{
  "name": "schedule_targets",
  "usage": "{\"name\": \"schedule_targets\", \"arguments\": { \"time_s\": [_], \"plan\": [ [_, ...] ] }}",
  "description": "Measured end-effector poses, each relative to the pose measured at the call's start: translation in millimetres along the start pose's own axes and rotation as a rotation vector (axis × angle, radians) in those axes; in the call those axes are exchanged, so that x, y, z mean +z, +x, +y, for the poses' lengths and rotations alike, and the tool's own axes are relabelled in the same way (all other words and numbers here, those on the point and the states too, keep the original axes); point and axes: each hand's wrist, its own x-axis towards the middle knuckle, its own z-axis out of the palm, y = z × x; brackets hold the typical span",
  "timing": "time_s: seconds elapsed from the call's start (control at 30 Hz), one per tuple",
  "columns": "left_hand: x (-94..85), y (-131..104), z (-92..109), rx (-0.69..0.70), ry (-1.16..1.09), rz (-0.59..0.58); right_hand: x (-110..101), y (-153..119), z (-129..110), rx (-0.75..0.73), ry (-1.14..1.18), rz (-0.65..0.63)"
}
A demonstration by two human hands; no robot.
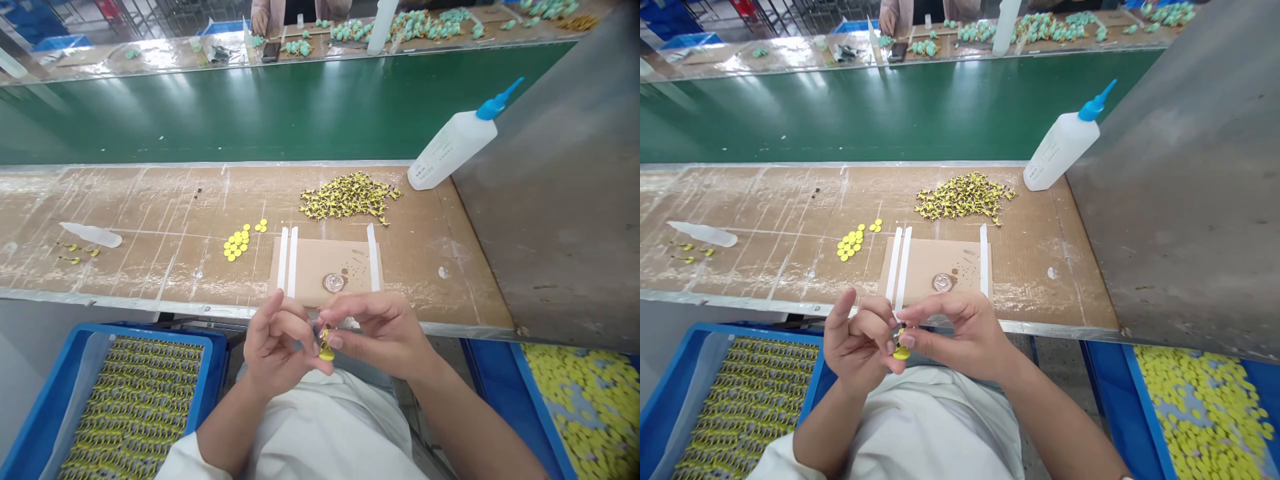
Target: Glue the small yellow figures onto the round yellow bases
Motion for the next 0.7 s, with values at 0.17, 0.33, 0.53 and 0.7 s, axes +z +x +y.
{"name": "schedule_targets", "arguments": {
  "time_s": [0.17,0.33,0.53,0.7],
  "plan": [
    [11.9,-6,-5,-0.322,-0.364,0.137,6,5,-3,-0.023,0.016,-0.018],
    [24.9,-14,-3,-0.740,-0.724,0.318,10,7,-5,0.027,-0.117,0.087],
    [34.6,-19,10,-1.032,-0.844,0.412,11,11,-10,0.006,-0.210,0.153],
    [36.6,-17,10,-1.073,-0.826,0.491,11,12,-10,-0.060,-0.167,0.123]
  ]
}}
